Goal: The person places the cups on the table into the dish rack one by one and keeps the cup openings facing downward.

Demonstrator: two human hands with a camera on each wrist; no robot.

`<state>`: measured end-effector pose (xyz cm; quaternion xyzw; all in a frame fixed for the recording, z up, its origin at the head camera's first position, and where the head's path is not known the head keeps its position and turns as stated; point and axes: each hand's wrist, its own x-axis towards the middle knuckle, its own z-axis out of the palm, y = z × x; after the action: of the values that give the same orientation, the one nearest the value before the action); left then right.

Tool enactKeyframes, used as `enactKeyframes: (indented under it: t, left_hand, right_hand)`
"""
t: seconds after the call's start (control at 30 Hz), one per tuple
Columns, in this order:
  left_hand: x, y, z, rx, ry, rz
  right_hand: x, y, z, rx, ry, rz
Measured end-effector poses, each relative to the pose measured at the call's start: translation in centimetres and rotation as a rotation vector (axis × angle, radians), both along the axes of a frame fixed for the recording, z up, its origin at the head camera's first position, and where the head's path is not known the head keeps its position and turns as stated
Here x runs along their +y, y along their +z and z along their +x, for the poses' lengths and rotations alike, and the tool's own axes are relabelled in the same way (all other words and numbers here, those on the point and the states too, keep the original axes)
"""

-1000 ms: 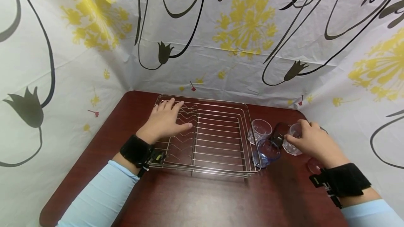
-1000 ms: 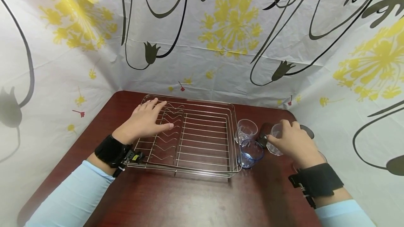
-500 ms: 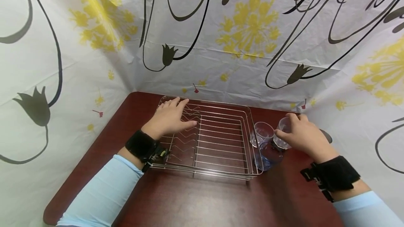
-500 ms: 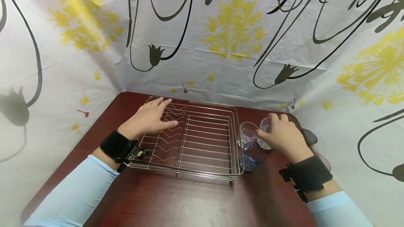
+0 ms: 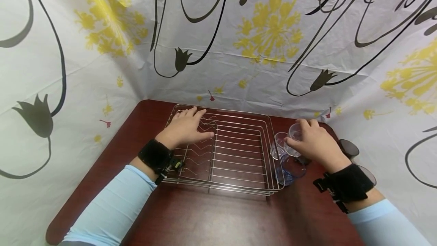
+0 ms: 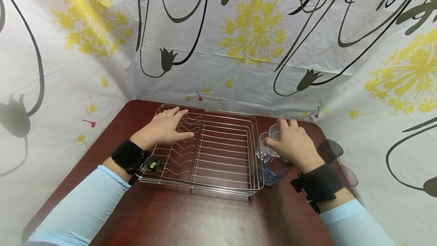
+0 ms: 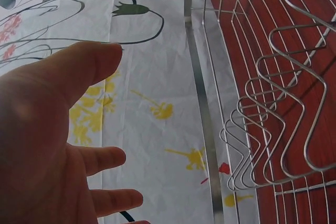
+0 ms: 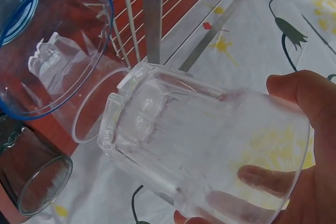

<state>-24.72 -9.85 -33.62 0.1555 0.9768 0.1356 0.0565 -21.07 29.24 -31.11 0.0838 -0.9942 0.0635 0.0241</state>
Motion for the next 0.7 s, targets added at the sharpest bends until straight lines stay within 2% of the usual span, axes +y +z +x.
enactKeyframes:
  t: [0.33,0.7]
  left_hand:
    - [1.3,0.2,-0.1,-0.017,-0.04,0.006]
    - [2.7,0.9,0.3,-0.025,-0.063,-0.04]
  right_hand:
    - [-1.1,-0.3,-0.4,0.007,0.025,-0.035]
    - [-3.1,-0.8,-0.5,0.022,0.079,-0.069]
